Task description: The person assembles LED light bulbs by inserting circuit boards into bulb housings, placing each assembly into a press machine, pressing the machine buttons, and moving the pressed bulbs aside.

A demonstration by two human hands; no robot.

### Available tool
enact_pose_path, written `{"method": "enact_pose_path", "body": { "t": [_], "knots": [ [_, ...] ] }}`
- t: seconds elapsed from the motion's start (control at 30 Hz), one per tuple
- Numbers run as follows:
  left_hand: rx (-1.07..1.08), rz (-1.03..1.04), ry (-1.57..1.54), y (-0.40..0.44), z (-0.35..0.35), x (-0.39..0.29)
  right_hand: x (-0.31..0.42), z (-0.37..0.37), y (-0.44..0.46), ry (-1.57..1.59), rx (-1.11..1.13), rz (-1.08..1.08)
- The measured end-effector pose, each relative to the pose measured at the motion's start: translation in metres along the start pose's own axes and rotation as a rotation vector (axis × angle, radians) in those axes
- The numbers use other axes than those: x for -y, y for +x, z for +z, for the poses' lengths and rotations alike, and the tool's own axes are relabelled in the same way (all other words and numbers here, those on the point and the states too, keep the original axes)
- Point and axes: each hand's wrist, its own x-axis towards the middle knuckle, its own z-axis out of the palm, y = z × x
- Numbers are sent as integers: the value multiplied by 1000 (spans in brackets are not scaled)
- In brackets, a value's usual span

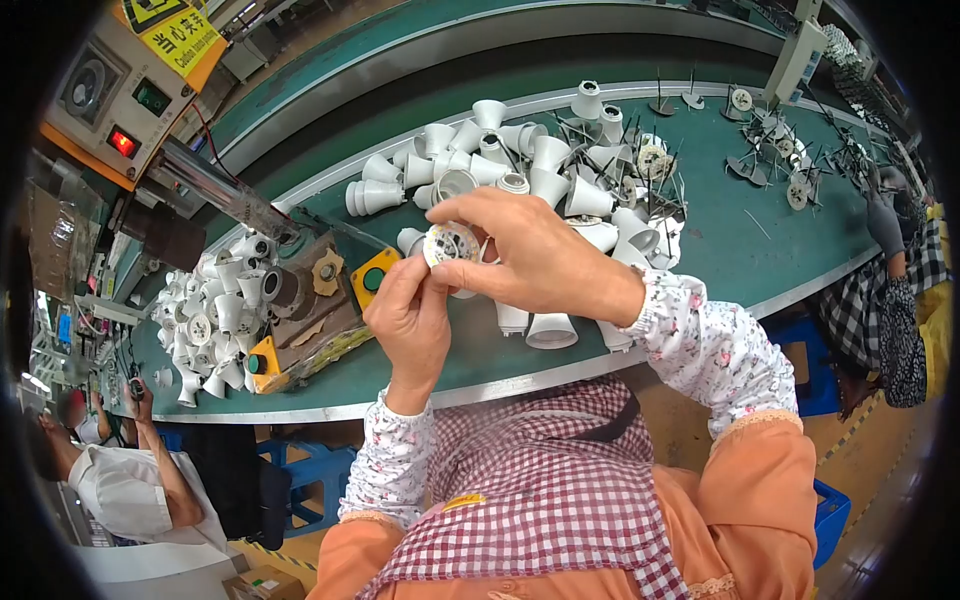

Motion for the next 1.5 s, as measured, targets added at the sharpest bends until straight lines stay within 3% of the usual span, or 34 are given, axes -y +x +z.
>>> {"method": "enact_pose_path", "body": {
  "t": [0.13, 0.27, 0.43, 0.5, 0.57, 0.6, 0.63, 0.73, 0.83, 0.93, 1.0, 1.03, 1.07, 1.13, 1.3, 1.37, 1.4, 1.5],
  "knots": [
    [22, 103, 70, -5, -1, 1, 2, -5, 1, 38, 40, 60],
    [44, 175, 136, -5, 2, 2, -1, 4, -5, -46, -38, -60],
    [393, 467, 265, 21, -26, 27, -9, -23, -6, -50, 135, 103],
    [468, 524, 417, 50, -43, 50, -16, -28, -4, 151, -22, 95],
    [556, 408, 751, 81, -56, 79, -22, -33, -2, 272, -121, 66],
    [405, 205, 795, 92, -55, 85, -21, -34, 0, 239, -126, 49],
    [406, 117, 978, 104, -54, 97, -20, -34, 2, 204, -134, 31],
    [569, -249, 1086, 135, -38, 113, -9, -35, 3, 116, -140, 43],
    [612, -370, 1055, 143, -27, 131, -4, -41, 3, 83, -152, 53],
    [456, -490, 1011, 139, -23, 140, -9, -47, 1, 25, -159, 36],
    [659, -233, 1045, 137, -34, 180, -14, -47, 1, 49, -149, 43],
    [515, -313, 949, 128, -38, 180, -16, -45, 2, 66, -127, 62],
    [629, -282, 943, 129, -38, 209, -19, -41, 2, 93, -149, 94],
    [431, -495, 760, 134, -33, 192, -32, -41, 4, 80, -156, 92],
    [625, -677, 710, 145, -37, 139, -41, -45, 14, 261, -127, 126],
    [511, -569, 762, 135, -40, 124, -57, -56, 18, 224, -61, 121],
    [342, -477, 781, 126, -29, 140, -59, -57, 20, 212, -48, 116],
    [193, -246, 778, 109, -33, 151, -52, -45, 33, 222, -75, 65]
  ]
}}
